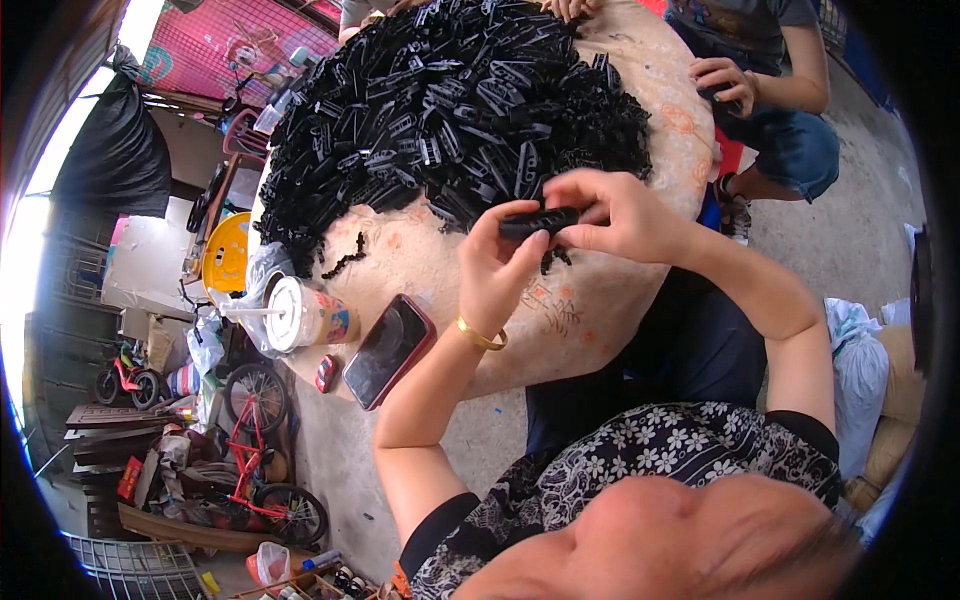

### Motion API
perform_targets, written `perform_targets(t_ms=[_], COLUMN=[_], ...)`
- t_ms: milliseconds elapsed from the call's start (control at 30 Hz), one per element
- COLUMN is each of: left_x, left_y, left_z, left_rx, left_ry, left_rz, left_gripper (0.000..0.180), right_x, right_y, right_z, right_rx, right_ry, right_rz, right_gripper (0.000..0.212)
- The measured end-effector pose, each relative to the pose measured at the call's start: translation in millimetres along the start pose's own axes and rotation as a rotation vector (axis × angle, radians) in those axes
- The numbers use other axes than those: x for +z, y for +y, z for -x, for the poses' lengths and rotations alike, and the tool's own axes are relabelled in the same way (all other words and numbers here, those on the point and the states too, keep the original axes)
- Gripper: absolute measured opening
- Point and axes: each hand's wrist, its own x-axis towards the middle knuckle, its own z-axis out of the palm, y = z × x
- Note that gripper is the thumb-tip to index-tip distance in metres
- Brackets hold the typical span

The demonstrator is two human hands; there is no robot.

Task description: Assembling black plastic hair clips while seated at a table.

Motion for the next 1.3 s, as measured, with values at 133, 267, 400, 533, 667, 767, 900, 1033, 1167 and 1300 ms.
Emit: perform_targets(t_ms=[133,267,400,533,667,767,900,1033,1167,1300], left_x=[6,3,-16,-45,-27,-22,-40,-51,-58,-59], left_y=[1,7,23,12,6,3,-4,1,-2,-12], left_z=[9,4,-6,-3,0,1,-10,-19,-24,-23], left_rx=[0.207,0.162,0.196,0.18,0.093,0.104,0.221,0.183,-0.167,-0.315], left_ry=[0.06,0.012,0.032,-0.043,-0.06,-0.054,0.09,0.302,0.122,0.01], left_rz=[-0.233,-0.283,-0.675,-1.239,-1.423,-1.395,-1.203,-0.826,0.3,0.667], left_gripper=[0.032,0.037,0.043,0.041,0.035,0.03,0.028,0.018,0.017,0.031], right_x=[4,-1,-36,-44,-41,-26,16,22,14,0], right_y=[9,6,-15,-26,-22,-22,12,31,24,-3], right_z=[-1,1,4,11,12,9,16,15,12,5], right_rx=[-0.112,-0.145,-0.026,-0.015,-0.028,-0.061,-0.365,-0.363,-0.371,-0.198], right_ry=[-0.033,-0.008,-0.305,-0.786,-0.842,-0.609,-0.156,-0.173,-0.063,0.027], right_rz=[0.038,0.277,0.439,0.623,0.642,0.714,0.912,1.061,0.913,0.529], right_gripper=[0.029,0.029,0.028,0.03,0.03,0.037,0.023,0.015,0.008,0.019])
